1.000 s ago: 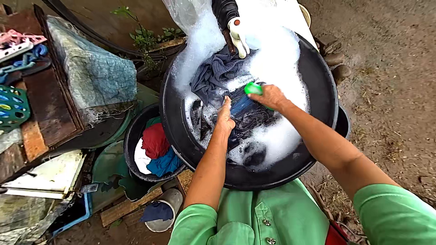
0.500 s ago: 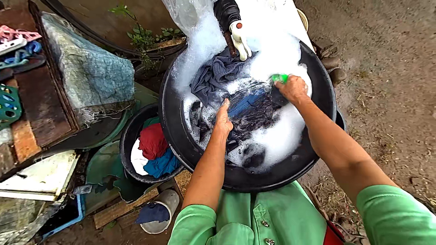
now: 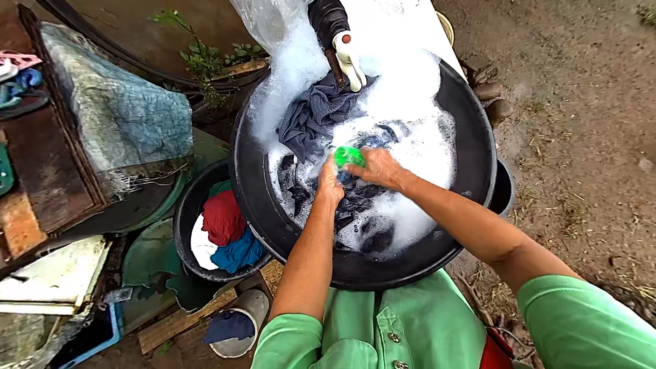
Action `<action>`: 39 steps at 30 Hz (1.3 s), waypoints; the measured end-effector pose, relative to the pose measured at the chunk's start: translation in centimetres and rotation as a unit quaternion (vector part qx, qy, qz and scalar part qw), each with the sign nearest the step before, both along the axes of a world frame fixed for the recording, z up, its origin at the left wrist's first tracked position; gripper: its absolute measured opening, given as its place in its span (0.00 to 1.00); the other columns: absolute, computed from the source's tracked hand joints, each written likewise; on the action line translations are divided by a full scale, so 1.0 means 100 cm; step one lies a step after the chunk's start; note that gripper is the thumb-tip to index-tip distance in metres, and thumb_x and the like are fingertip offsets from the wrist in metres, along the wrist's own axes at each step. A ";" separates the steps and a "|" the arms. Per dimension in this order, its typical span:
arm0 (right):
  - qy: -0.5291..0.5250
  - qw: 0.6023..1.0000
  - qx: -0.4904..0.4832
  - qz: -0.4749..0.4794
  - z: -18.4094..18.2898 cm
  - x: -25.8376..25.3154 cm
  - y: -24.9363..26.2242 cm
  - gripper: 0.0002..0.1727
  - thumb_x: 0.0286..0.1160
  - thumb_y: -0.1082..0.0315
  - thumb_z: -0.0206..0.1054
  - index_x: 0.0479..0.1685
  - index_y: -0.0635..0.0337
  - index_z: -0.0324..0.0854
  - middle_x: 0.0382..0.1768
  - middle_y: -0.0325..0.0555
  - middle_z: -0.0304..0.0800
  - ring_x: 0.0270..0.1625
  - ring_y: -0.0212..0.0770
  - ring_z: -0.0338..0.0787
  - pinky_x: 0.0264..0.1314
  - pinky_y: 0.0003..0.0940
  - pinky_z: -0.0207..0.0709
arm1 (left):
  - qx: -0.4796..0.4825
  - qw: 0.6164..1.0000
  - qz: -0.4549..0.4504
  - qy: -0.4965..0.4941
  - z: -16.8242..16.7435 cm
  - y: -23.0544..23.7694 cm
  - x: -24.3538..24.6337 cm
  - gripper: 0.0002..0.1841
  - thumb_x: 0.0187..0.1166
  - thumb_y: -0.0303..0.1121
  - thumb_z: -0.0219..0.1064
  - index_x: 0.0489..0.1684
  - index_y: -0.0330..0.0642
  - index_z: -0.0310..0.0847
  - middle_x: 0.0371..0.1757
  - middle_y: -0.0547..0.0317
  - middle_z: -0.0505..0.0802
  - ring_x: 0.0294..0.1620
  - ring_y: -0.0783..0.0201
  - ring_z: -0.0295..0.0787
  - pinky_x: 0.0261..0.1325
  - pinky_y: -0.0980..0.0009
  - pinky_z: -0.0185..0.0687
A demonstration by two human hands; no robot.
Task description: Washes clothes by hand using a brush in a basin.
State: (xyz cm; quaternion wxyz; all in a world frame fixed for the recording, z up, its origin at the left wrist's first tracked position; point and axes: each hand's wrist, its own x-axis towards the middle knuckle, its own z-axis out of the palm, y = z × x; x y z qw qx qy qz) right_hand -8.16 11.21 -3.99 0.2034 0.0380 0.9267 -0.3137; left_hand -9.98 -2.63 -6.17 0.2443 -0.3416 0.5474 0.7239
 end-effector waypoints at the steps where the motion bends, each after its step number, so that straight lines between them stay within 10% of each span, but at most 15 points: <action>1: -0.002 1.000 0.006 -0.015 -0.010 -0.006 0.012 0.37 0.82 0.41 0.66 0.57 0.75 0.82 0.48 0.73 0.89 0.57 0.72 0.90 0.59 0.72 0.78 | -0.011 1.000 -0.007 -0.013 0.003 -0.001 0.001 0.28 0.92 0.50 0.53 0.85 0.42 0.65 0.81 0.45 0.76 0.80 0.51 0.72 0.78 0.46 0.70; 5: -0.024 0.989 0.062 -0.130 -0.019 -0.023 0.068 0.34 0.82 0.45 0.68 0.57 0.76 0.82 0.55 0.76 0.87 0.63 0.74 0.87 0.63 0.74 0.75 | -0.052 0.998 -0.034 -0.034 0.010 0.001 0.001 0.37 0.89 0.55 0.57 0.91 0.41 0.54 0.92 0.41 0.59 0.93 0.44 0.51 0.87 0.36 0.52; 10: 0.016 0.996 0.021 -0.085 0.018 -0.006 0.029 0.36 0.79 0.42 0.69 0.53 0.76 0.84 0.48 0.74 0.89 0.56 0.72 0.89 0.59 0.72 0.78 | -0.027 0.999 -0.030 -0.033 0.008 -0.001 -0.001 0.34 0.91 0.52 0.55 0.90 0.42 0.57 0.91 0.43 0.63 0.91 0.45 0.55 0.85 0.37 0.54; 14: -0.011 0.999 0.028 0.017 -0.001 -0.002 0.010 0.35 0.81 0.41 0.67 0.53 0.73 0.84 0.45 0.71 0.90 0.54 0.71 0.90 0.55 0.72 0.78 | -0.001 1.000 -0.018 -0.009 -0.001 -0.004 -0.001 0.25 0.92 0.50 0.53 0.78 0.43 0.71 0.71 0.48 0.84 0.70 0.53 0.80 0.70 0.49 0.77; 18: -0.034 0.987 0.114 -0.107 -0.014 -0.022 0.086 0.33 0.81 0.45 0.70 0.51 0.76 0.84 0.53 0.76 0.88 0.62 0.75 0.87 0.59 0.76 0.75 | -0.002 0.999 -0.026 -0.027 0.000 -0.002 -0.004 0.33 0.89 0.52 0.57 0.88 0.44 0.61 0.86 0.44 0.71 0.86 0.47 0.65 0.82 0.41 0.65; 26: -0.006 0.999 0.031 0.033 0.004 -0.005 0.005 0.33 0.79 0.42 0.69 0.49 0.71 0.85 0.44 0.69 0.90 0.53 0.70 0.91 0.54 0.72 0.78 | -0.033 0.998 -0.044 -0.024 -0.002 -0.006 -0.003 0.30 0.91 0.53 0.53 0.84 0.44 0.67 0.82 0.46 0.75 0.83 0.48 0.69 0.78 0.40 0.66; 33: -0.029 0.984 0.114 -0.135 0.001 -0.022 0.079 0.32 0.80 0.46 0.70 0.52 0.76 0.84 0.55 0.77 0.87 0.64 0.75 0.86 0.61 0.76 0.74 | -0.032 0.997 -0.039 -0.049 0.003 -0.005 -0.004 0.34 0.89 0.55 0.56 0.88 0.44 0.61 0.88 0.43 0.68 0.88 0.45 0.62 0.81 0.37 0.62; 39: -0.009 0.998 0.042 0.038 0.000 -0.005 0.008 0.31 0.81 0.44 0.69 0.53 0.72 0.85 0.47 0.71 0.90 0.56 0.71 0.90 0.56 0.73 0.78 | -0.023 0.998 -0.044 -0.035 -0.008 -0.011 -0.001 0.31 0.88 0.57 0.55 0.83 0.47 0.67 0.80 0.47 0.78 0.79 0.49 0.73 0.75 0.42 0.72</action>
